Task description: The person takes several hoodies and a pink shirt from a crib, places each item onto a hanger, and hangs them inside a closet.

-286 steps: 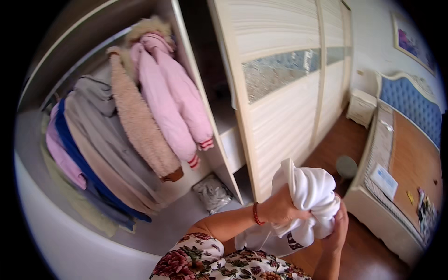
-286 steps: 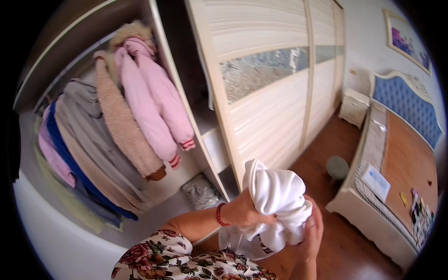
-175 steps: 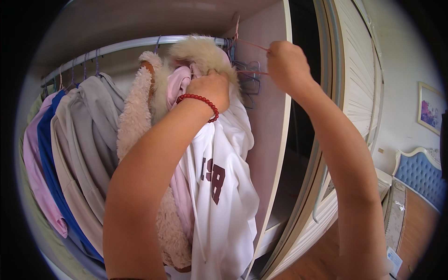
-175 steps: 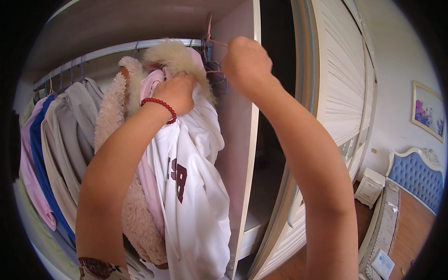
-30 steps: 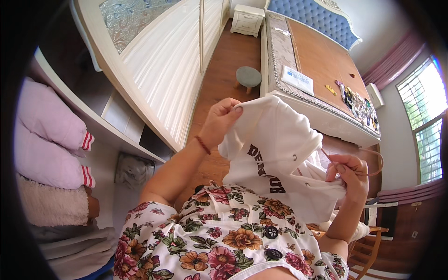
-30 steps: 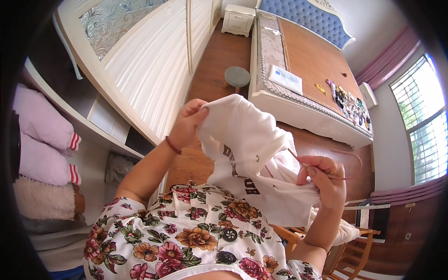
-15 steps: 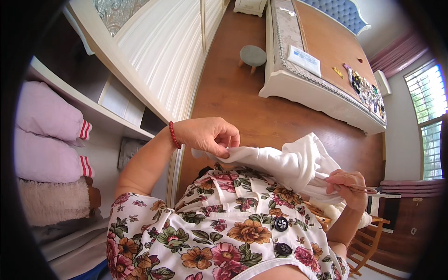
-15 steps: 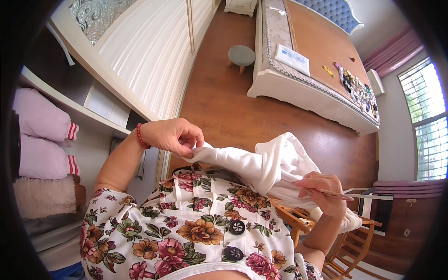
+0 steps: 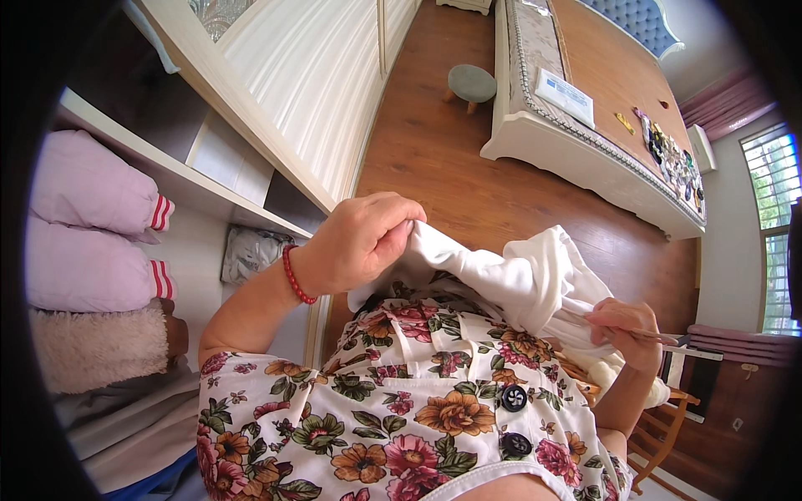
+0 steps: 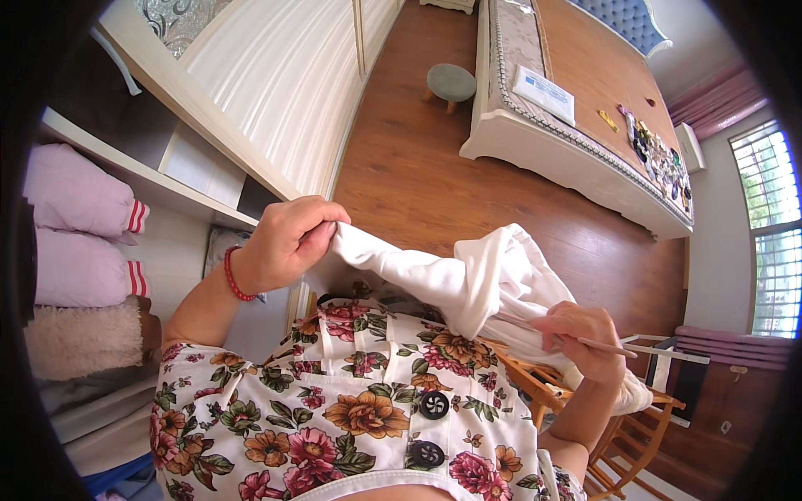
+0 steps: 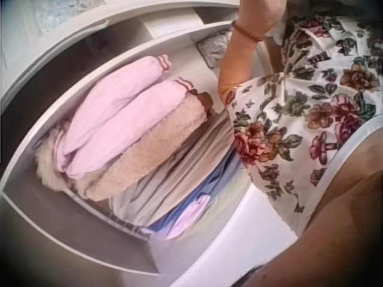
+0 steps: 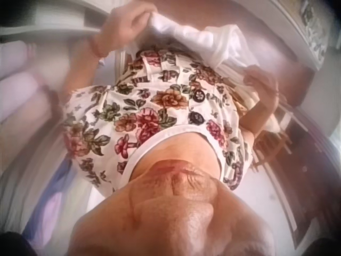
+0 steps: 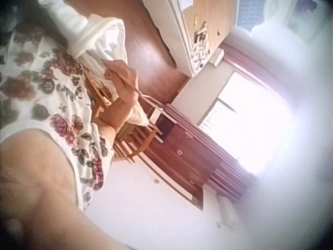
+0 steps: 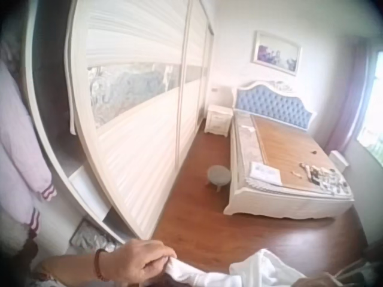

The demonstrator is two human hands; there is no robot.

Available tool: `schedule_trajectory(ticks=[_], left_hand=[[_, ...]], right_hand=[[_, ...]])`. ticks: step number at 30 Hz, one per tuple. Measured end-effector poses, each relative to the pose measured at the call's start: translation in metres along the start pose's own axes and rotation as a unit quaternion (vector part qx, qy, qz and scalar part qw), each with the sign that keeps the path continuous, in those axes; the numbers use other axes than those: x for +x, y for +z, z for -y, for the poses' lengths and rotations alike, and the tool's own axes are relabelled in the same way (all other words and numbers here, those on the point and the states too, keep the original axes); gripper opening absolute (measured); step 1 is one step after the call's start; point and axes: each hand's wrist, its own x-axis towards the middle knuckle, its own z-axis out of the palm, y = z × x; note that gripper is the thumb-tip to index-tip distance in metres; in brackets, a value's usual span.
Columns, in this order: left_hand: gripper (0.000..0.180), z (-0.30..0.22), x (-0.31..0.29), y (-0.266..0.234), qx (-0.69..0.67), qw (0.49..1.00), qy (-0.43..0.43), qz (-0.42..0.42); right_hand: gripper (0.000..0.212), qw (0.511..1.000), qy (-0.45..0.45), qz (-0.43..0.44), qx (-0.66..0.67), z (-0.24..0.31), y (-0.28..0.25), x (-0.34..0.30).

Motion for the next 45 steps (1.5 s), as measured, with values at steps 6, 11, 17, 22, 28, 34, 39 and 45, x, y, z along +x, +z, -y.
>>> schedule_trajectory(ticks=[6, 11, 17, 22, 28, 34, 39, 45], left_hand=[[0.012, -0.032, -0.002, -0.019, 0.025, 0.991, 0.117, -0.057], [0.011, -0.031, -0.005, -0.036, 0.008, 0.998, 0.037, -0.058], [0.011, -0.026, -0.006, -0.037, -0.02, 0.995, 0.043, -0.085], [0.012, -0.011, -0.02, -0.043, -0.026, 0.993, 0.02, -0.116], [0.019, 0.008, -0.015, -0.039, 0.188, 0.974, -0.056, -0.111], [0.018, -0.021, 0.028, -0.012, 0.141, 0.988, -0.013, 0.061], [0.027, -0.021, 0.042, 0.028, -0.002, 0.978, -0.052, 0.202], [0.021, 0.005, 0.043, 0.063, 0.163, 0.971, 0.096, 0.144]], right_hand=[[0.024, 0.999, -0.022, -0.044, 0.02, 0.007, 0.007, 0.007], [0.024, 0.997, 0.007, -0.015, 0.07, 0.0, 0.027, 0.031], [0.021, 0.981, 0.101, -0.04, 0.16, -0.028, 0.046, 0.059], [0.018, 0.986, 0.018, -0.125, 0.105, -0.018, 0.041, 0.064], [0.014, 0.988, -0.008, -0.155, -0.014, -0.01, 0.04, 0.081], [0.01, 0.993, -0.04, -0.091, -0.063, -0.018, 0.057, 0.102], [0.009, 0.995, -0.049, -0.084, -0.032, -0.003, 0.069, 0.115], [0.009, 0.989, -0.023, -0.135, -0.048, -0.019, 0.08, 0.117]])
